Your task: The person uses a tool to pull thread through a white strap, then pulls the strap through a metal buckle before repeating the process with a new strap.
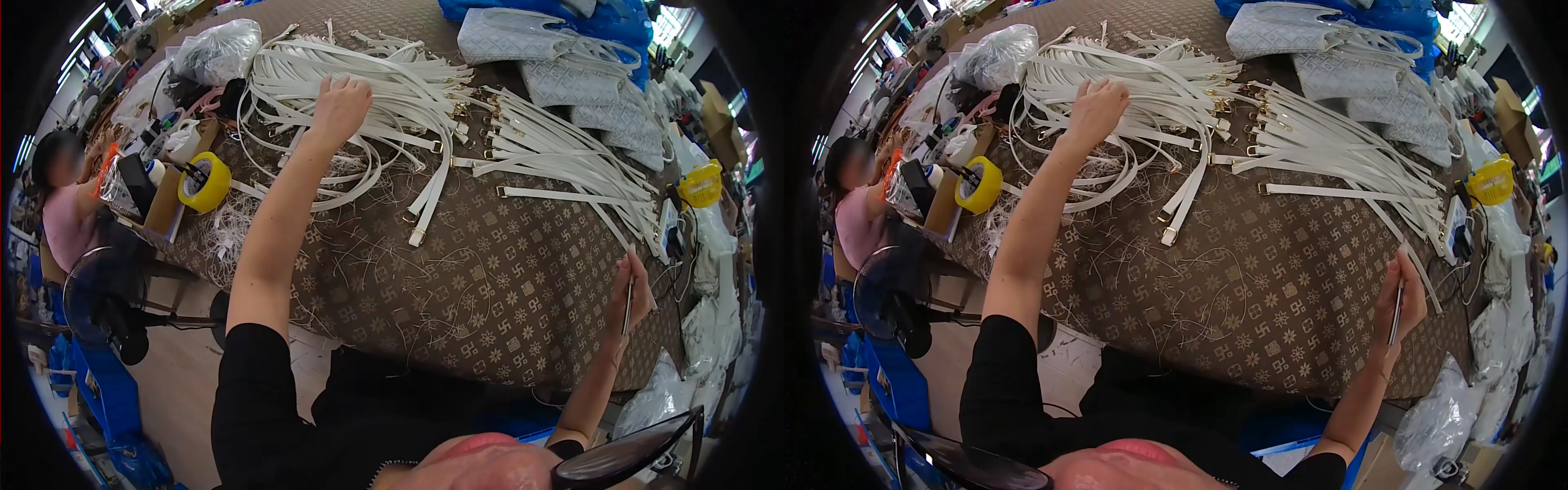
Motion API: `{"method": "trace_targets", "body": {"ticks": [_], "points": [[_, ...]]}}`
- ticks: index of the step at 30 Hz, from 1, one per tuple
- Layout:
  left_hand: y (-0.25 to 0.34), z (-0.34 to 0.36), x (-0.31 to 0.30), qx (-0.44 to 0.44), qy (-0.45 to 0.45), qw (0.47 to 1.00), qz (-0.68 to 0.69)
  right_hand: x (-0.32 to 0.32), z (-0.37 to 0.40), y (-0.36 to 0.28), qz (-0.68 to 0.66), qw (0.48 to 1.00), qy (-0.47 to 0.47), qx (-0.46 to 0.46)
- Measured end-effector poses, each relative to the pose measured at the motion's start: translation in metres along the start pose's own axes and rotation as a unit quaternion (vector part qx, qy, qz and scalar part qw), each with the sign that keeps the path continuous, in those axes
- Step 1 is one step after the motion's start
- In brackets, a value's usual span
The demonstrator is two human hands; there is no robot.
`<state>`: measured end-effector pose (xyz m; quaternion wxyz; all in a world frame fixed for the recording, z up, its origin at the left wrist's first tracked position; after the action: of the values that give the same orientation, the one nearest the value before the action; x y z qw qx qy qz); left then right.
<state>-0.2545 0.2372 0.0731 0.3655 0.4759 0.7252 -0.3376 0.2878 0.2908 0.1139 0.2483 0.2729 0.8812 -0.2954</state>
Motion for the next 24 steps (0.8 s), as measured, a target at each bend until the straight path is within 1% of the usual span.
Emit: {"method": "trace_targets", "body": {"ticks": [1,2,4,5,6,7,8,10,11,13,14,16,18,19,21,23,24], "points": [[0.003,0.002,-0.006,0.029,0.040,0.999,0.000,0.001,0.002,-0.001,0.000,1.000,0.000,0.003],[0.001,0.002,-0.007,0.031,0.040,0.999,-0.001,0.002,0.004,-0.001,-0.008,1.000,0.004,0.004],[0.001,0.002,0.001,0.053,-0.035,0.998,-0.012,0.005,0.004,-0.006,-0.015,1.000,0.010,0.004],[0.001,0.000,0.000,0.055,-0.033,0.998,-0.010,0.007,0.004,-0.013,-0.021,1.000,0.012,-0.016],[-0.003,-0.003,0.002,0.035,-0.062,0.997,0.001,0.007,0.005,-0.020,-0.026,0.999,0.014,-0.036],[-0.004,-0.005,0.002,0.016,-0.091,0.996,0.011,0.005,0.006,-0.023,-0.023,0.999,0.015,-0.034],[-0.002,-0.005,-0.002,0.019,-0.090,0.996,0.013,0.005,0.008,-0.025,-0.024,0.999,0.001,-0.031],[-0.010,-0.008,-0.014,-0.040,-0.085,0.994,0.060,0.005,0.009,-0.027,-0.025,0.999,-0.009,-0.026],[-0.011,-0.010,-0.020,-0.037,-0.086,0.994,0.058,0.005,0.009,-0.028,-0.048,0.999,-0.008,-0.020],[-0.018,-0.012,-0.036,-0.043,-0.040,0.989,0.139,0.006,0.011,-0.032,-0.072,0.997,-0.010,-0.011],[-0.021,-0.011,-0.037,-0.042,-0.042,0.989,0.138,0.006,0.011,-0.035,-0.075,0.997,-0.007,-0.008],[-0.026,-0.016,-0.050,-0.028,0.022,0.976,0.214,0.007,0.011,-0.036,-0.075,0.997,-0.001,-0.005],[-0.036,-0.020,-0.058,-0.021,0.040,0.974,0.224,0.008,0.014,-0.036,-0.057,0.998,0.000,-0.023],[-0.040,-0.022,-0.067,-0.017,0.057,0.971,0.232,0.008,0.015,-0.035,-0.055,0.998,0.001,-0.019],[-0.040,-0.026,-0.090,-0.016,0.048,0.965,0.257,0.010,0.016,-0.034,-0.073,0.997,-0.014,0.005],[-0.049,-0.027,-0.125,-0.070,0.131,0.938,0.313,0.009,0.014,-0.039,-0.087,0.996,-0.011,0.012],[-0.047,-0.029,-0.140,-0.067,0.131,0.939,0.311,0.008,0.013,-0.043,-0.101,0.995,-0.006,0.017]]}}
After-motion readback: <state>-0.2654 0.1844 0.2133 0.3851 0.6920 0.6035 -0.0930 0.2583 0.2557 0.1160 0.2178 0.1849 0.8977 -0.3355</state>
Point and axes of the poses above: each hand's wrist, its own z-axis away from the middle knuckle, its own x-axis out of the palm, y = z × x, the point moved 7 cm from there along -z, towards the middle knuckle, and after that the axes turned 3 degrees about -y, right-handed, at the moved point
